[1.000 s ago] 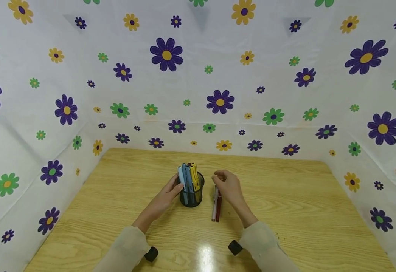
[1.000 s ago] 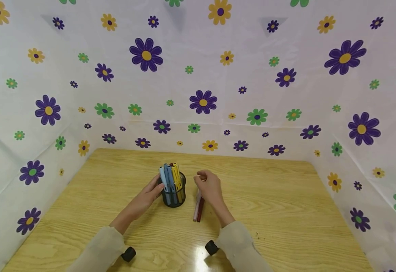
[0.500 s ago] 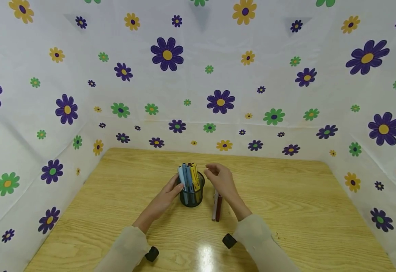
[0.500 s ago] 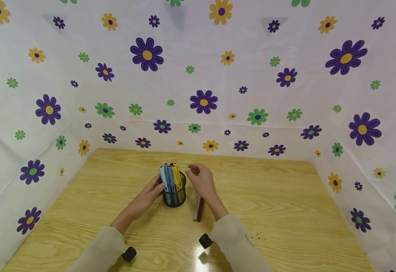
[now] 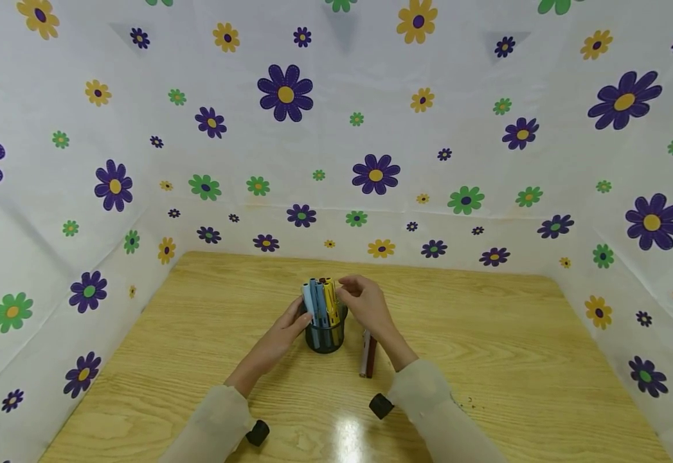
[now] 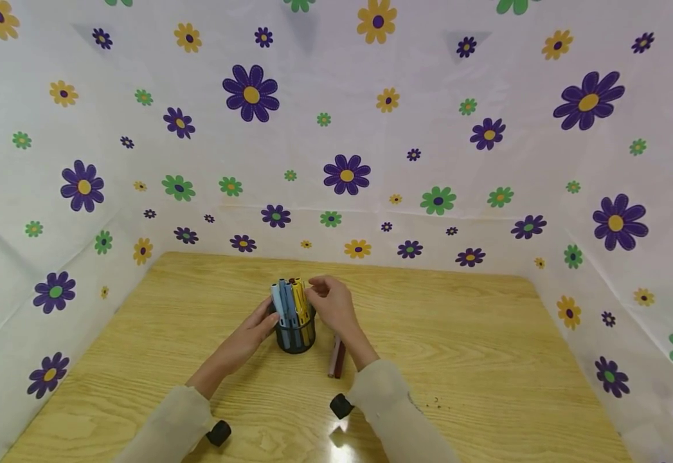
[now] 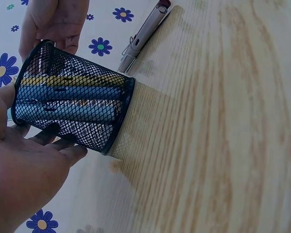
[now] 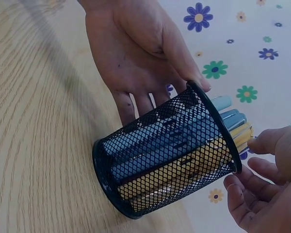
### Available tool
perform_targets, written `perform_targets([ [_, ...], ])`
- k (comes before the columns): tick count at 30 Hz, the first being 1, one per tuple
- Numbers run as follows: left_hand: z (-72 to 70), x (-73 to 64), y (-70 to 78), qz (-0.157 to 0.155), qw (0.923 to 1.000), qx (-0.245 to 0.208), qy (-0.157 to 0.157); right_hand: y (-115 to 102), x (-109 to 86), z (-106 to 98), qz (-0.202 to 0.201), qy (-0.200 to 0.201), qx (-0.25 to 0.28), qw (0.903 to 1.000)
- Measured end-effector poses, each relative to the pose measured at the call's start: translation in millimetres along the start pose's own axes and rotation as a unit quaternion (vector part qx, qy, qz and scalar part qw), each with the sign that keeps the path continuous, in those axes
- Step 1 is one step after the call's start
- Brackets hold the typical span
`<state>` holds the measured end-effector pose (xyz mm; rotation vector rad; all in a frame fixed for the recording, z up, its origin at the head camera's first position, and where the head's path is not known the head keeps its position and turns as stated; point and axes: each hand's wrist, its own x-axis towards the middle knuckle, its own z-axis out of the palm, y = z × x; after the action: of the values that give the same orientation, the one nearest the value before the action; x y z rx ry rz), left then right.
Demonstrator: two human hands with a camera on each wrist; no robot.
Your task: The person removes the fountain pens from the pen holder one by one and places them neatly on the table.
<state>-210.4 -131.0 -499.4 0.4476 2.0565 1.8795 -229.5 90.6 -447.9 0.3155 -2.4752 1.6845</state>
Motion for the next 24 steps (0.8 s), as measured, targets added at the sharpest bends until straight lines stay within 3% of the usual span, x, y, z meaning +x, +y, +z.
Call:
perform_targets([
  [24, -0.1, 0.1, 0.0, 0.007, 0.9999, 0.002, -0.008, 0, 6.7, 11, -0.001, -0.025, -0.019, 0.9995],
])
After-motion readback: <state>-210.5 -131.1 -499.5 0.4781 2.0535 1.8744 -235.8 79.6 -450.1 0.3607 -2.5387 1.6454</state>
